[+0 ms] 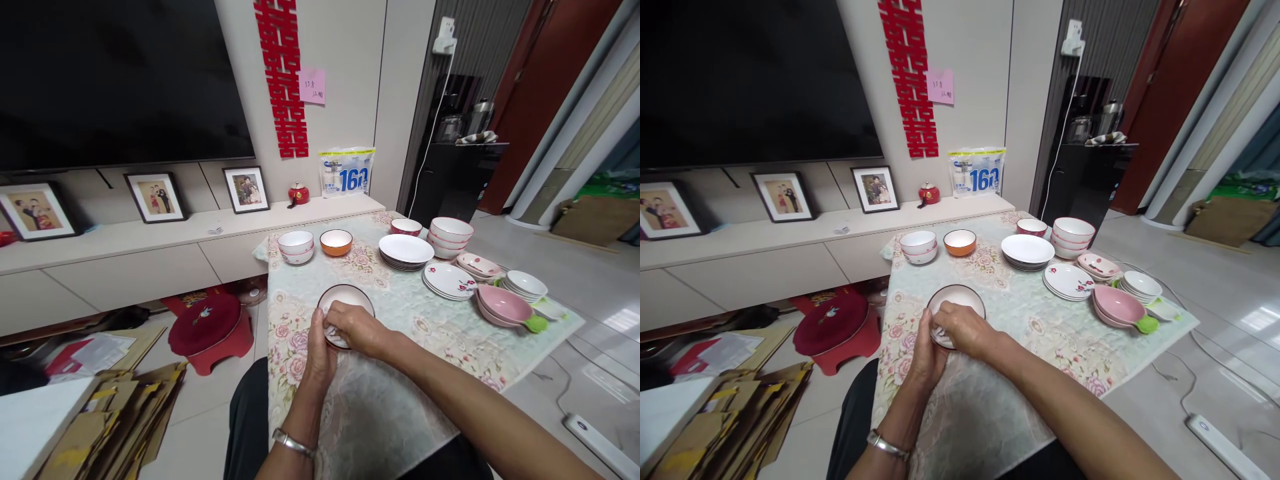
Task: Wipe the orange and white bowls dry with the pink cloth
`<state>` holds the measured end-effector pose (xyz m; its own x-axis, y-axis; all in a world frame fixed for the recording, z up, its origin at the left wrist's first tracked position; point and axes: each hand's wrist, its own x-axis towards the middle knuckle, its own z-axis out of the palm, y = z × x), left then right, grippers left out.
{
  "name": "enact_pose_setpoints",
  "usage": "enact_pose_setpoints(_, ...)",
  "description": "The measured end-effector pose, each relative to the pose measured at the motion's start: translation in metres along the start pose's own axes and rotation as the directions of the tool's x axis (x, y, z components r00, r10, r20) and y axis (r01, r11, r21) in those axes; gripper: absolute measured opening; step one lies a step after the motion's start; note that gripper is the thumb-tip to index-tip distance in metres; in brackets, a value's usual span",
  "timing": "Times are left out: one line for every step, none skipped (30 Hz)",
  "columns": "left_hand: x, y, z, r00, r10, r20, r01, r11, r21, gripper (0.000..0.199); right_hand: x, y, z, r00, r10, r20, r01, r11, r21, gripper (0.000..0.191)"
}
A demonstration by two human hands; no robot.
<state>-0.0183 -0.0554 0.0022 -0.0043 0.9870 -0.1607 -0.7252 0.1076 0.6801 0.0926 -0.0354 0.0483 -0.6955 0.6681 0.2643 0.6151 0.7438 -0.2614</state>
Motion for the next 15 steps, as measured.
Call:
enact_pose_setpoints(0.000, 0.001, 0.001, 1.000, 0.001, 0.001, -0.001, 1.000, -0.014, 0.048, 0.005, 0.002, -0.001, 0.999, -0.048, -0.001, 0.048, 0.995, -0.082, 0.013)
enact_pose_setpoints(-0.001, 0.001, 0.002, 1.000, 0.008, -0.002, -0.008, 1.000, -0.023, 0.047, 0.009, 0.004, -0.002, 0.997, -0.083, 0.003, 0.082, 0.983, -0.164, 0.013)
enact_pose_setpoints(-0.001, 0.001, 0.003, 1.000, 0.017, -0.008, -0.017, 0.999, -0.027, 0.046, 0.012, 0.006, -0.004, 0.995, -0.099, 0.014, 0.100, 0.966, -0.240, 0.015)
enact_pose_setpoints(-0.001, 0.000, 0.003, 1.000, 0.021, -0.015, -0.021, 0.999, -0.026, 0.045, 0.014, 0.007, -0.006, 0.995, -0.093, 0.028, 0.097, 0.948, -0.302, 0.016)
enact_pose_setpoints(-0.001, 0.000, 0.003, 0.999, 0.024, -0.023, -0.024, 1.000, -0.018, 0.044, 0.015, 0.008, -0.007, 0.997, -0.064, 0.039, 0.074, 0.934, -0.348, 0.016)
enact_pose_setpoints(0.000, -0.001, 0.002, 0.999, 0.030, -0.032, -0.030, 1.000, -0.005, 0.043, 0.014, 0.008, -0.008, 0.999, -0.019, 0.049, 0.036, 0.924, -0.380, 0.016)
enact_pose_setpoints(0.000, -0.002, 0.001, 0.998, 0.041, -0.037, -0.040, 0.999, 0.013, 0.043, 0.014, 0.007, -0.009, 0.998, 0.037, 0.053, -0.013, 0.917, -0.398, 0.015)
enact_pose_setpoints(0.000, -0.003, 0.001, 0.998, 0.057, -0.037, -0.056, 0.998, 0.035, 0.044, 0.012, 0.006, -0.009, 0.993, 0.104, 0.050, -0.076, 0.911, -0.404, 0.015)
enact_pose_setpoints(0.000, -0.004, 0.000, 0.996, 0.077, -0.035, -0.075, 0.995, 0.059, 0.044, 0.010, 0.004, -0.009, 0.983, 0.176, 0.043, -0.145, 0.906, -0.399, 0.015)
enact_pose_setpoints(0.000, -0.005, -0.001, 0.994, 0.101, -0.032, -0.098, 0.992, 0.082, 0.044, 0.008, 0.001, -0.010, 0.969, 0.245, 0.043, -0.210, 0.899, -0.384, 0.015)
enact_pose_setpoints(-0.001, -0.005, -0.002, 0.991, 0.129, -0.024, -0.126, 0.987, 0.104, 0.042, 0.006, -0.002, -0.011, 0.952, 0.300, 0.058, -0.261, 0.896, -0.360, 0.015)
enact_pose_setpoints(-0.001, -0.005, -0.002, 0.986, 0.163, -0.017, -0.160, 0.979, 0.125, 0.040, 0.004, -0.004, -0.012, 0.939, 0.333, 0.087, -0.289, 0.899, -0.329, 0.014)
enact_pose_setpoints(-0.001, -0.005, -0.002, 0.981, 0.195, -0.008, -0.192, 0.971, 0.144, 0.039, 0.003, -0.006, -0.012, 0.932, 0.341, 0.122, -0.295, 0.910, -0.291, 0.014)
enact_pose_setpoints(-0.001, -0.005, -0.002, 0.976, 0.217, -0.001, -0.214, 0.964, 0.158, 0.038, 0.002, -0.008, -0.013, 0.932, 0.328, 0.153, -0.286, 0.927, -0.243, 0.014)
enact_pose_setpoints(-0.001, -0.005, -0.002, 0.976, 0.218, 0.003, -0.216, 0.963, 0.160, 0.038, 0.002, -0.009, -0.013, 0.938, 0.304, 0.168, -0.273, 0.944, -0.186, 0.016)
